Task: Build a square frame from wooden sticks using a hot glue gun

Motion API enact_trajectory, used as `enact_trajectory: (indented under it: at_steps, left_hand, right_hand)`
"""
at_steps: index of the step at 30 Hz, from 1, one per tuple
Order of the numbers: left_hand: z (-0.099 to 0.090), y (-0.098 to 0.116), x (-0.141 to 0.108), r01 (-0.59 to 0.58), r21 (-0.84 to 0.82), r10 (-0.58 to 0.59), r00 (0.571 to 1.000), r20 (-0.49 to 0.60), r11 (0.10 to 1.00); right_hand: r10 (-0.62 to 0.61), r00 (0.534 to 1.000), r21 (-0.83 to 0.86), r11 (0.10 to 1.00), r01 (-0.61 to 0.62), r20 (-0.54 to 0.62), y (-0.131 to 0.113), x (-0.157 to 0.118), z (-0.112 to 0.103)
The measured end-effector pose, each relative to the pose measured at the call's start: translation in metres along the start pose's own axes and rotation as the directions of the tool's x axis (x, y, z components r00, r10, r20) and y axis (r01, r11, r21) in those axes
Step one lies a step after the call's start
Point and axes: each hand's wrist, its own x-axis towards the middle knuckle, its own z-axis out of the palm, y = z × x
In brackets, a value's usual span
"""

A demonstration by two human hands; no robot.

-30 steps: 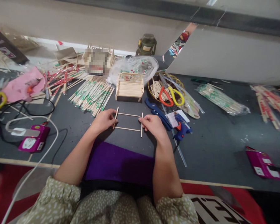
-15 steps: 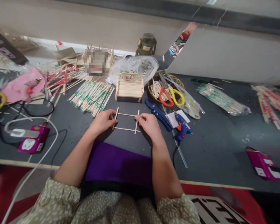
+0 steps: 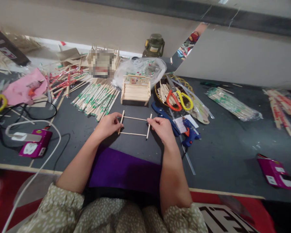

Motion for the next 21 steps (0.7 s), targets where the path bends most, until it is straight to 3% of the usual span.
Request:
enact_trajectory:
  at_steps: [6,11,16,21]
  left_hand:
    - [0.0,0.002,-0.001,0.019,0.033,-0.02,0.999,0.041,0.999]
    - [-0.001,0.004,-0.002,0.015,0.043,-0.017,0.999,0.049,0.999]
    - [-0.001,0.003,-0.003,0.009,0.06,-0.014,0.996,0.083,0.998]
    - [0.001,-0.002,-0.002,0.007,0.049,-0.012,0.993,0.116,0.999]
  right_hand:
    - [0.004,0.997,-0.043,0.999,0.0,0.083,-0.005,-0.003,0.002]
    - [-0.008,0.989,0.02,1.0,0.005,0.145,-0.012,-0.008,0.006]
    - [-0.024,0.963,0.028,0.999,0.018,0.267,-0.022,-0.012,0.016]
    - [-0.034,0.951,-0.007,0.999,0.038,0.308,-0.024,-0.013,0.02]
